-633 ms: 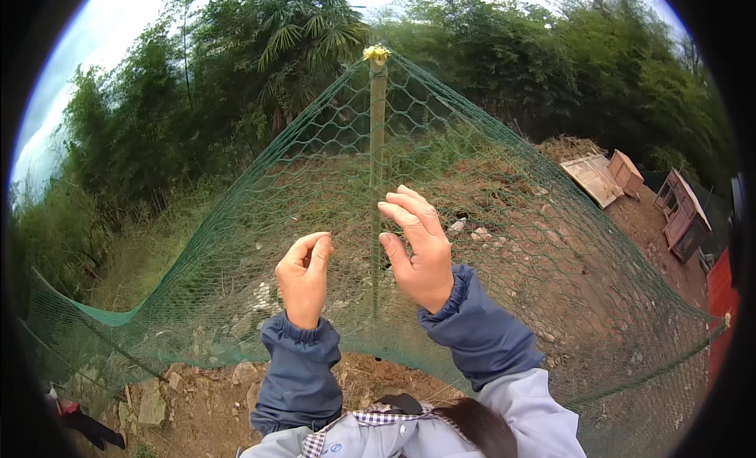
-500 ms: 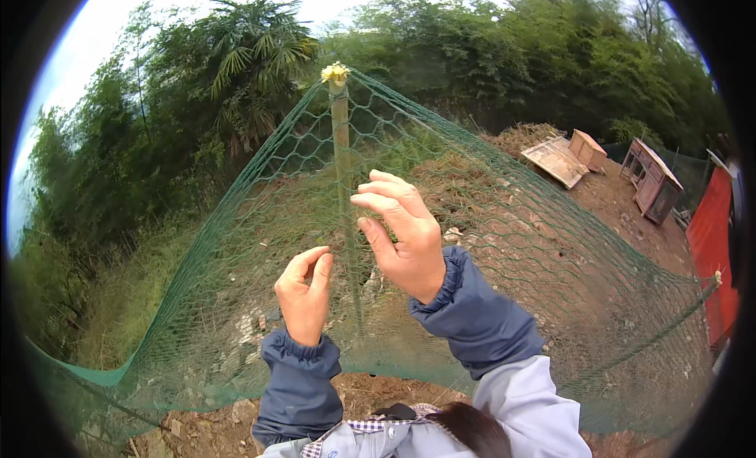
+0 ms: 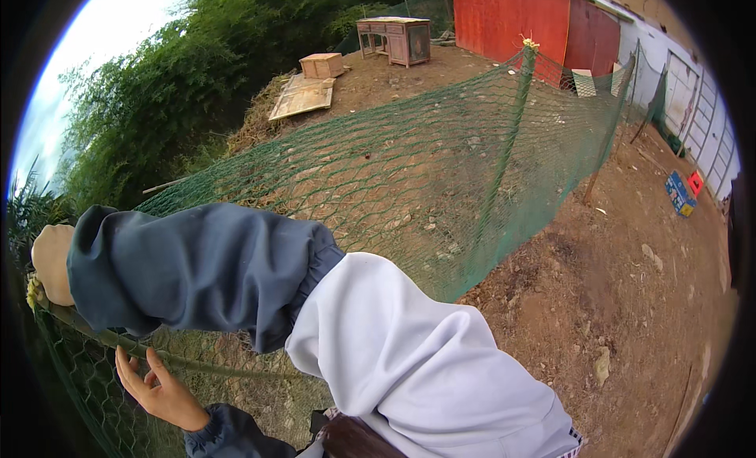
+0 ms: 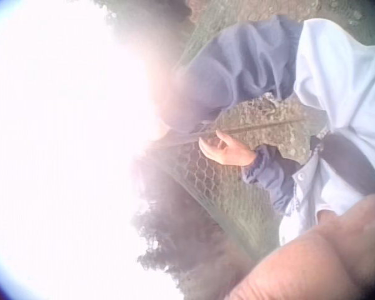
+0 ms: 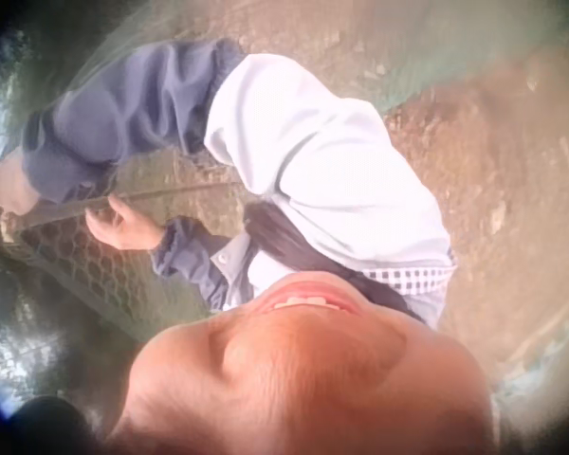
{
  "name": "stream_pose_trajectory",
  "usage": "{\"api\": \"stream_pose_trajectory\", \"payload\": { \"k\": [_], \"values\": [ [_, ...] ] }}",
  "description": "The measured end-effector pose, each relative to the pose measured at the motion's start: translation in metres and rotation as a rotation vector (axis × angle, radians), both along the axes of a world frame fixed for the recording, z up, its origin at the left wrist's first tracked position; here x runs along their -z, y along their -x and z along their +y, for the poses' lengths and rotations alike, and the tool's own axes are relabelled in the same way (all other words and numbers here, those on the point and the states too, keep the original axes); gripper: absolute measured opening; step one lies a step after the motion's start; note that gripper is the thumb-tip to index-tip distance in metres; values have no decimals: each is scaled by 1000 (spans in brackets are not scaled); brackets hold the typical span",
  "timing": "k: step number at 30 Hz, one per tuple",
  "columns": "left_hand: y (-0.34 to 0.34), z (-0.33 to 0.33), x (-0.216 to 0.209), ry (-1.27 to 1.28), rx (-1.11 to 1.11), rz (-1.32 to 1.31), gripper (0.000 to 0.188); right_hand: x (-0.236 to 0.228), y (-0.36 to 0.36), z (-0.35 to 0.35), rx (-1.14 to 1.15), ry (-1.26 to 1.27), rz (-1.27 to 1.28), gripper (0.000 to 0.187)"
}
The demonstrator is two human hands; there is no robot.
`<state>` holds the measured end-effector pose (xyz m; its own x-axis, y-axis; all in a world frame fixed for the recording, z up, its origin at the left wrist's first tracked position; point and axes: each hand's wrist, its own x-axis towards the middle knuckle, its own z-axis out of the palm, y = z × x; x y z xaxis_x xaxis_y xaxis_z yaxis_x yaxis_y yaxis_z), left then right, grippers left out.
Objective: The person repairs a green mesh fence by attaching it to a bamboo pole using metal wire. They wrap the wire around the pole and mesh, twist it to secure the connection, and repeat the process at multiple points along the fence line.
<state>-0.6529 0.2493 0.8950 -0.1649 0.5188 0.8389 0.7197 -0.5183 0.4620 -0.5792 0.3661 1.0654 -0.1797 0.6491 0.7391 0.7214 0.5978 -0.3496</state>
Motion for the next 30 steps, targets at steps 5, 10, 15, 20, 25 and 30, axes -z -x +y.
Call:
{"api": "stream_pose_trajectory", "payload": {
  "k": [5, 10, 15, 20, 25, 30],
  "values": [
    [2, 14, -7, -28, 133, -158, 38, -11, -25, -26, -195, -27, 167, 14],
    [17, 23, -8, -21, 275, -247, 24, -21, -39, -35, -463, 311, 379, 18],
    [27, 26, -9, -74, 298, -229, 35, -18, -38, -35, -471, 250, 409, 17],
    [26, 16, -20, -149, 319, -203, 31, -20, -32, -39, -479, 171, 443, 16],
    [24, 2, -33, -325, 383, -163, 25, -26, -19, -27, -402, 81, 507, 16],
    [24, -10, -41, -335, 433, -132, 26, -35, -16, -27, -328, -176, 425, 14]
  ]
}}
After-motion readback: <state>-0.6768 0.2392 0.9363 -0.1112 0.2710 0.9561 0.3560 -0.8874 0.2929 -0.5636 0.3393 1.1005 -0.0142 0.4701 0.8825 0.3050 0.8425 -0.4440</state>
